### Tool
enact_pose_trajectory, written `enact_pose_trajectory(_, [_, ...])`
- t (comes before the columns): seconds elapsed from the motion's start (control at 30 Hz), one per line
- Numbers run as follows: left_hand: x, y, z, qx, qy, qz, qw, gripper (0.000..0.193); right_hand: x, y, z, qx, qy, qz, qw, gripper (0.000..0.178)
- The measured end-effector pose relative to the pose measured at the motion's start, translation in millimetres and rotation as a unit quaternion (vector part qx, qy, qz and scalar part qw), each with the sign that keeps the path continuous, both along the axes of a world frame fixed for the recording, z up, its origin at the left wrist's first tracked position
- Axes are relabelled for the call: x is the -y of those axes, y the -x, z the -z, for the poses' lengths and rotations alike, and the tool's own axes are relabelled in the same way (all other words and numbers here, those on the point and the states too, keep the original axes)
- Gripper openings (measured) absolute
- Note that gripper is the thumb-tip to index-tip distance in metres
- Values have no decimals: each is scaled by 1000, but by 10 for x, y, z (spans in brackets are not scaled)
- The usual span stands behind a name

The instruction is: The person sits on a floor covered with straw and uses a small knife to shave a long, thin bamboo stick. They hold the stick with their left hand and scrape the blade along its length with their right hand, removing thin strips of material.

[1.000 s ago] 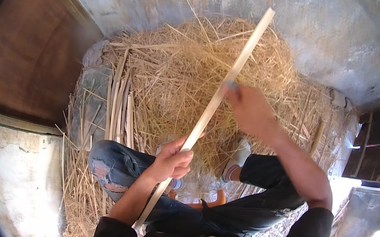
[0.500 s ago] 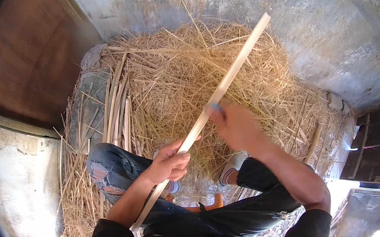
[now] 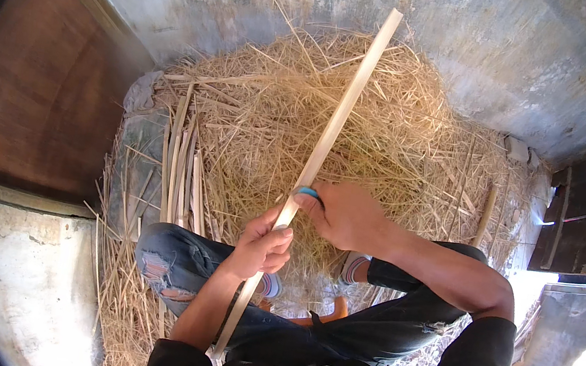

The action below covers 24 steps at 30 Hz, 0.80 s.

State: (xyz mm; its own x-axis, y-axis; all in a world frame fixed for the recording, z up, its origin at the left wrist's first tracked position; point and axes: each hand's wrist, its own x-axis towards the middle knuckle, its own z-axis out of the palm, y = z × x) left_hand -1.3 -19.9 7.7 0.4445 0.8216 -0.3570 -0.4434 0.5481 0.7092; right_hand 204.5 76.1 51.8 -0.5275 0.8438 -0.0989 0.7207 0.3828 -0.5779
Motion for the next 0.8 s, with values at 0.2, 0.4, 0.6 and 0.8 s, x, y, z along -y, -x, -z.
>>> enact_pose_trajectory(0.2, [-3, -4, 5, -7, -7, 14, 1000, 60, -163, -68, -141, 0, 34, 63, 997, 46])
enact_pose_trajectory(0.4, [10, 51, 65, -8, -7, 4, 1000, 60, -215, -1, -100, -13, 62, 42, 997, 46])
enact_pose_trajectory(0.6, [-3, 13, 18, -14, 9, -16, 1000, 55, 8, 64, -73, 8, 33, -19, 999, 44])
enact_pose_trajectory(0.8, [-33, 42, 147, 5, -7, 14, 1000, 56, 85, 83, 89, -9, 14, -12, 1000, 39])
